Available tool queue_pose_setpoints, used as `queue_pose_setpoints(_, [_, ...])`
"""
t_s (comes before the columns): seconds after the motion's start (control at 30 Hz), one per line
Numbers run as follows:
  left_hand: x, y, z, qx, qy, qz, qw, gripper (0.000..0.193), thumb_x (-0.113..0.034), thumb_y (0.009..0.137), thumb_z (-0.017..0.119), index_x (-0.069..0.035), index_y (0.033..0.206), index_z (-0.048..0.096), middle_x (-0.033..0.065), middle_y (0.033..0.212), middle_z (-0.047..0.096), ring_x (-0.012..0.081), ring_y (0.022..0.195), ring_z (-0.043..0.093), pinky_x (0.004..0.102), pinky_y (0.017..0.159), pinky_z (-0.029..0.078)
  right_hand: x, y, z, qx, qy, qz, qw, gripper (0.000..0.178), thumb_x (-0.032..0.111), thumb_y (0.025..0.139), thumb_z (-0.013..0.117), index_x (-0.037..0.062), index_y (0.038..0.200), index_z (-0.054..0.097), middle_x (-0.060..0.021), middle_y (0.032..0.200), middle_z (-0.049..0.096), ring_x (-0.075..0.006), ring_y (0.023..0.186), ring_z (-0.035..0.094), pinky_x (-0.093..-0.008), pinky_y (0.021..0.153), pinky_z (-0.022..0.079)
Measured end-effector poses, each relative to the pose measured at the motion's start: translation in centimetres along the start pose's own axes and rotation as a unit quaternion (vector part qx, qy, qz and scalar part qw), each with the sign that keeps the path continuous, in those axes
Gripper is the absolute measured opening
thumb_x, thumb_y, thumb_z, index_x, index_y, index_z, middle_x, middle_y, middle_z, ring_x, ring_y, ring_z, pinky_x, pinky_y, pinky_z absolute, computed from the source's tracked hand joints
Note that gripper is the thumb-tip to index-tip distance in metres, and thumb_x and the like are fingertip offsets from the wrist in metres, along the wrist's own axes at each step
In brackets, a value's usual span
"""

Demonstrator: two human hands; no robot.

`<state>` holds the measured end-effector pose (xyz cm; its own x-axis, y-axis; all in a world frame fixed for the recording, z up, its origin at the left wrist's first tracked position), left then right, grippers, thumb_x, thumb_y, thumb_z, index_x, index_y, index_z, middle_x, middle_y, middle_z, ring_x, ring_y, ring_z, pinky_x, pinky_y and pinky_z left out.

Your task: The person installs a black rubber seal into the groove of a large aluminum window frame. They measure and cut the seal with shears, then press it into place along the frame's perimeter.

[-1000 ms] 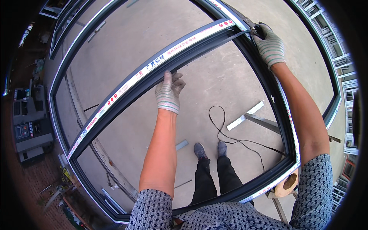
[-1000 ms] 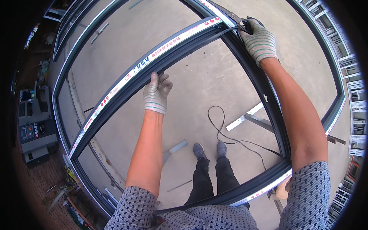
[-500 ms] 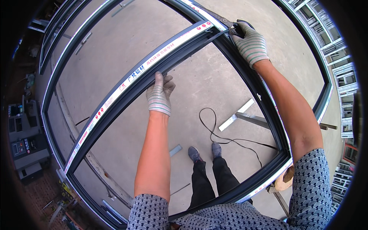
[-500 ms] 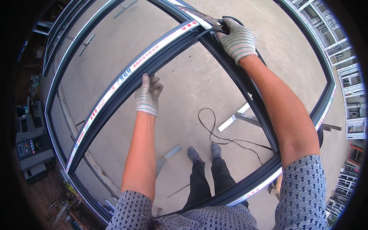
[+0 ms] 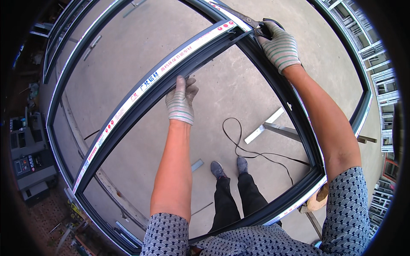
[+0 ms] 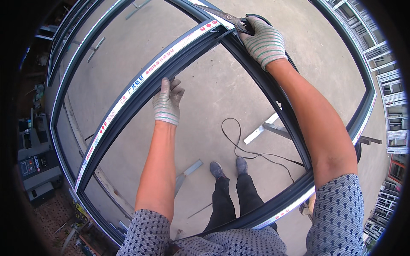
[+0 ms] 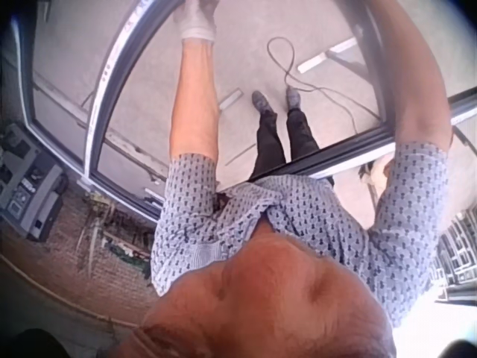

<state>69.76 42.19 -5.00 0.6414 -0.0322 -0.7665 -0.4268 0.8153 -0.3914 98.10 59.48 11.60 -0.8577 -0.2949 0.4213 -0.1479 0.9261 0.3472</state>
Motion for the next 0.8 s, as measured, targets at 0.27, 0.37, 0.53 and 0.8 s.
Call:
queue_pose_setpoints(0.27, [0.1, 0.0, 0.6, -0.016, -0.029, 0.015, 0.999, 0.025, -0.023, 0.090, 0.074, -0.006, 0.105, 0.066, 0.0060, 0.096, 0.069, 0.0162, 0.078, 0.066, 0.0311, 0.071, 0.057, -0.2, 0.0, -0.1, -0.011, -0.003, -0.007, 1.000, 0.045, 0.030, 0.086, 0.068, 0.0090, 0.125, 0.064, -0.0153, 0.109, 0.071, -0.0312, 0.103, 0.068, -0.0381, 0.091, 0.054])
queue_pose_setpoints(0.37, [1.1, 0.3, 1.1, 0.016, -0.047, -0.041, 0.998, 0.023, -0.022, 0.091, 0.073, -0.006, 0.106, 0.065, 0.0067, 0.099, 0.069, 0.0163, 0.078, 0.066, 0.0311, 0.071, 0.056, 0.5, -0.1, -0.2, -0.013, -0.002, -0.008, 1.000, 0.045, 0.031, 0.086, 0.068, 0.0094, 0.125, 0.064, -0.0155, 0.109, 0.071, -0.0311, 0.102, 0.068, -0.0379, 0.090, 0.054])
queue_pose_setpoints(0.53, [1.0, 0.3, 2.7, -0.010, -0.022, 0.002, 1.000, 0.023, -0.023, 0.093, 0.071, -0.005, 0.105, 0.065, 0.0080, 0.092, 0.068, 0.0153, 0.075, 0.064, 0.0326, 0.074, 0.054, 0.3, -0.1, -0.2, -0.003, -0.015, -0.004, 1.000, 0.045, 0.031, 0.086, 0.069, 0.0096, 0.125, 0.064, -0.0150, 0.109, 0.071, -0.0308, 0.102, 0.069, -0.0378, 0.090, 0.054])
queue_pose_setpoints(0.8, [2.3, 1.1, 3.3, 0.039, -0.073, -0.055, 0.995, 0.025, -0.021, 0.094, 0.068, 0.000, 0.107, 0.063, 0.0106, 0.093, 0.067, 0.0155, 0.072, 0.062, 0.0336, 0.073, 0.054, 0.3, -0.1, -0.3, -0.009, -0.002, -0.009, 1.000, 0.048, 0.032, 0.084, 0.070, 0.0085, 0.126, 0.063, -0.0140, 0.109, 0.072, -0.0305, 0.101, 0.069, -0.0379, 0.090, 0.054])
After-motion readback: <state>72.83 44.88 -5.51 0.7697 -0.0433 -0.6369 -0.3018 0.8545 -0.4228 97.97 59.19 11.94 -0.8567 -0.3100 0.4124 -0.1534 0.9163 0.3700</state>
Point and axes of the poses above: each hand's wrist, its own y-axis towards the middle knuckle, its own z-axis out of the palm, x = y × z, the point moved 10 cm from there along y, towards the middle knuckle
